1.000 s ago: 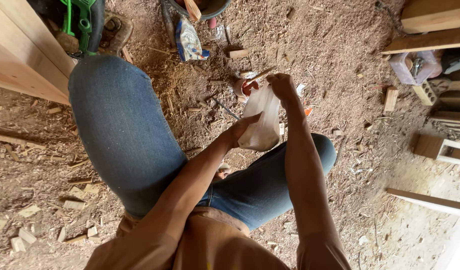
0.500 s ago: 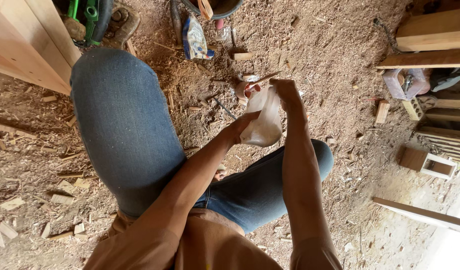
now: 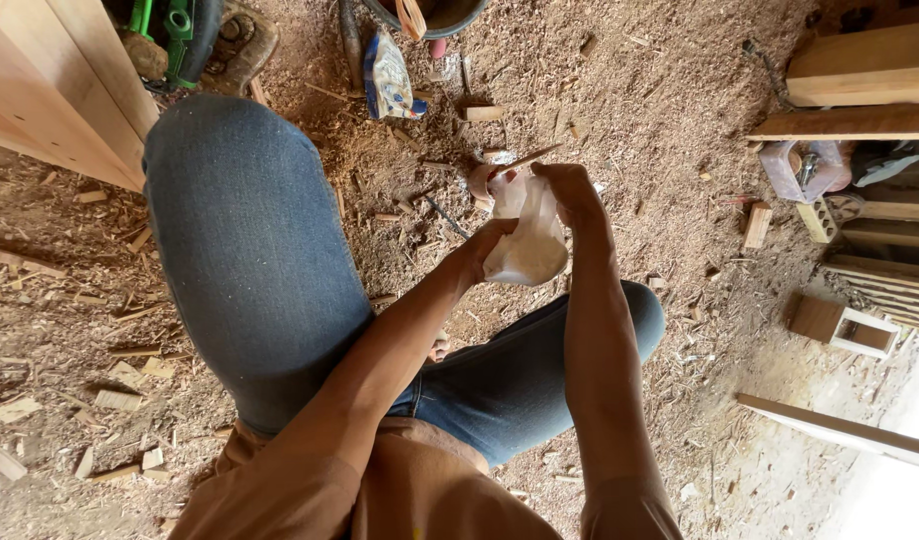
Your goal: The person sits on the floor and mixes a reddish-brown powder in a small container using a wooden stick. They add a white powder from a plastic bag into the container and continue stirring the mixture.
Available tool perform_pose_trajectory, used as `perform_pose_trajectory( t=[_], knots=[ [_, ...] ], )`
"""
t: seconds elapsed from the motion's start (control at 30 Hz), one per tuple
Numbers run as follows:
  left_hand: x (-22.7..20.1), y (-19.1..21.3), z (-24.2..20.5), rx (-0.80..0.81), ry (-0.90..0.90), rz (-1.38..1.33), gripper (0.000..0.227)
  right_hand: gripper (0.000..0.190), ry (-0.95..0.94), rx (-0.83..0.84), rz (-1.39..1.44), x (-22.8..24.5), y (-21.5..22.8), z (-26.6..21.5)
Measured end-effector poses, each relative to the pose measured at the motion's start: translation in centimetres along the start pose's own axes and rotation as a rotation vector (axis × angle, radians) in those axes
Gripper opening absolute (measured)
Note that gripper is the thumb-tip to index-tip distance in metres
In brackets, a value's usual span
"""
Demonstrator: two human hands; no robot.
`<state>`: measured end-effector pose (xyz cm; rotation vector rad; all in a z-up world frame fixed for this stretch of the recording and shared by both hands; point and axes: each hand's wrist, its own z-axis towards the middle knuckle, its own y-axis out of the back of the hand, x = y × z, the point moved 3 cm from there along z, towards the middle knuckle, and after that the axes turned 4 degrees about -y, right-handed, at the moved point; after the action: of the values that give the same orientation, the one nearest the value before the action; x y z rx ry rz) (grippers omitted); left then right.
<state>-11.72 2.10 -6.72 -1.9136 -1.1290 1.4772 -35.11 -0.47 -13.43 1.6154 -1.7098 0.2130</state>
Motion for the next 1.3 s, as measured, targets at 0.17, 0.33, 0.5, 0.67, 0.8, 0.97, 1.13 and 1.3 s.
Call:
perform_pose_trajectory(
  t=[0.17,0.33,0.5,0.67,0.8,0.97,1.13,1.3],
  knots=[
    [-0.1,-0.2,0.2,0.001,0.003,0.025,0.106,0.022,-0.011,0.023,-0.016,0.2,-0.3,-0.6],
    [-0.3,-0.2,0.3,-0.006,0.009,0.05,0.103,0.022,-0.015,0.041,-0.023,0.5,-0.5,-0.8],
    [-0.5,-0.4,0.2,-0.015,0.018,0.071,0.101,0.022,-0.017,0.046,-0.034,0.6,-0.4,-1.2],
    [-0.8,-0.5,0.1,-0.025,0.019,0.084,0.098,0.023,-0.008,0.046,-0.042,0.9,-0.6,-1.3],
    [-0.7,-0.6,0.1,-0.026,0.023,0.087,0.096,0.023,-0.001,0.041,-0.046,1.0,-0.8,-1.4],
    [-0.8,-0.6,0.1,-0.03,0.023,0.1,0.094,0.023,0.005,0.039,-0.052,1.0,-0.9,-1.3],
    [-0.6,-0.6,0.1,-0.041,0.027,0.108,0.091,0.024,0.024,0.015,-0.101,1.1,-1.0,-1.4],
    [-0.4,-0.6,0.0,-0.045,0.029,0.11,0.089,0.026,0.012,-0.031,-0.237,1.1,-1.2,-1.5]
  ],
)
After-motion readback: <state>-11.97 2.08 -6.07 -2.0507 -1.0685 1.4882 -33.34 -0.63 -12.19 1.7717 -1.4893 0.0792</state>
